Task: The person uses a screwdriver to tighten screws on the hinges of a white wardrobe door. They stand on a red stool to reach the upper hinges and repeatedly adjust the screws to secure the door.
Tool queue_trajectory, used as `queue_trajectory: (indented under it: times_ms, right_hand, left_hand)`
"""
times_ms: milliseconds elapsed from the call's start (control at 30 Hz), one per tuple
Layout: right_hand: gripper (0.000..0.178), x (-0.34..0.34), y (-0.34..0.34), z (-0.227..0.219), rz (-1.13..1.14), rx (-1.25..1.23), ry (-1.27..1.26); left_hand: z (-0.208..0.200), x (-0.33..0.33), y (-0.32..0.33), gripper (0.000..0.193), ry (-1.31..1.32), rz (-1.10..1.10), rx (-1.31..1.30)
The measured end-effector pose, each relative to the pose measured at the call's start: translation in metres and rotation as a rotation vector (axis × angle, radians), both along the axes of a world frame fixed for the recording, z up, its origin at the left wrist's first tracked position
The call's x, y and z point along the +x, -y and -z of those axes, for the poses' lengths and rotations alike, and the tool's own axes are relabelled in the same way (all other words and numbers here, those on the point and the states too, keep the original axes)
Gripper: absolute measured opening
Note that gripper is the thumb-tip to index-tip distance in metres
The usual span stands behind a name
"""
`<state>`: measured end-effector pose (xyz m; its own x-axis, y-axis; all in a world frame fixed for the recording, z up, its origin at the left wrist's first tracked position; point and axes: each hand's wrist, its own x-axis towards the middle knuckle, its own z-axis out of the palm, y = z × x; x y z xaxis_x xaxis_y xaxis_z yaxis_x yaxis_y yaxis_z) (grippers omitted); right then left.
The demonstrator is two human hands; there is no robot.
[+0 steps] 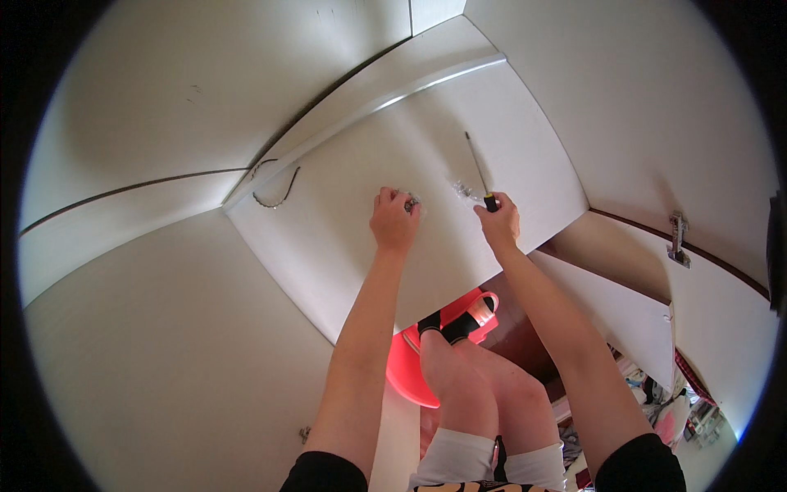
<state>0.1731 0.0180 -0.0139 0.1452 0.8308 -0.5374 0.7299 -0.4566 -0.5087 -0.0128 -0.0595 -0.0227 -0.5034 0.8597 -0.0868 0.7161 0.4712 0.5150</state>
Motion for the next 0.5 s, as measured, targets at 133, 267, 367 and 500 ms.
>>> queue_trajectory:
  times_ms: [133, 267, 367, 500]
  right_hand:
    - [0.039, -0.011, -0.005, 0.009, -0.056, 0.024, 0.079]
    - [0.031, -0.015, -0.012, 0.015, -0.067, -0.01, 0.152]
    - [0.02, -0.006, -0.017, 0.023, -0.118, 0.007, 0.118]
    - [0.017, 0.012, -0.014, 0.028, 0.08, -0.047, -0.332]
  left_hand:
    - [0.016, -0.001, 0.0, 0.015, -0.127, 0.139, 0.019]
    - [0.029, 0.001, 0.008, 0.012, -0.16, 0.156, -0.002]
    - [0.019, 0.008, 0.011, 0.011, -0.04, 0.112, 0.144]
    - [0.004, 0.02, 0.01, 0.013, 0.028, 0.087, 0.216]
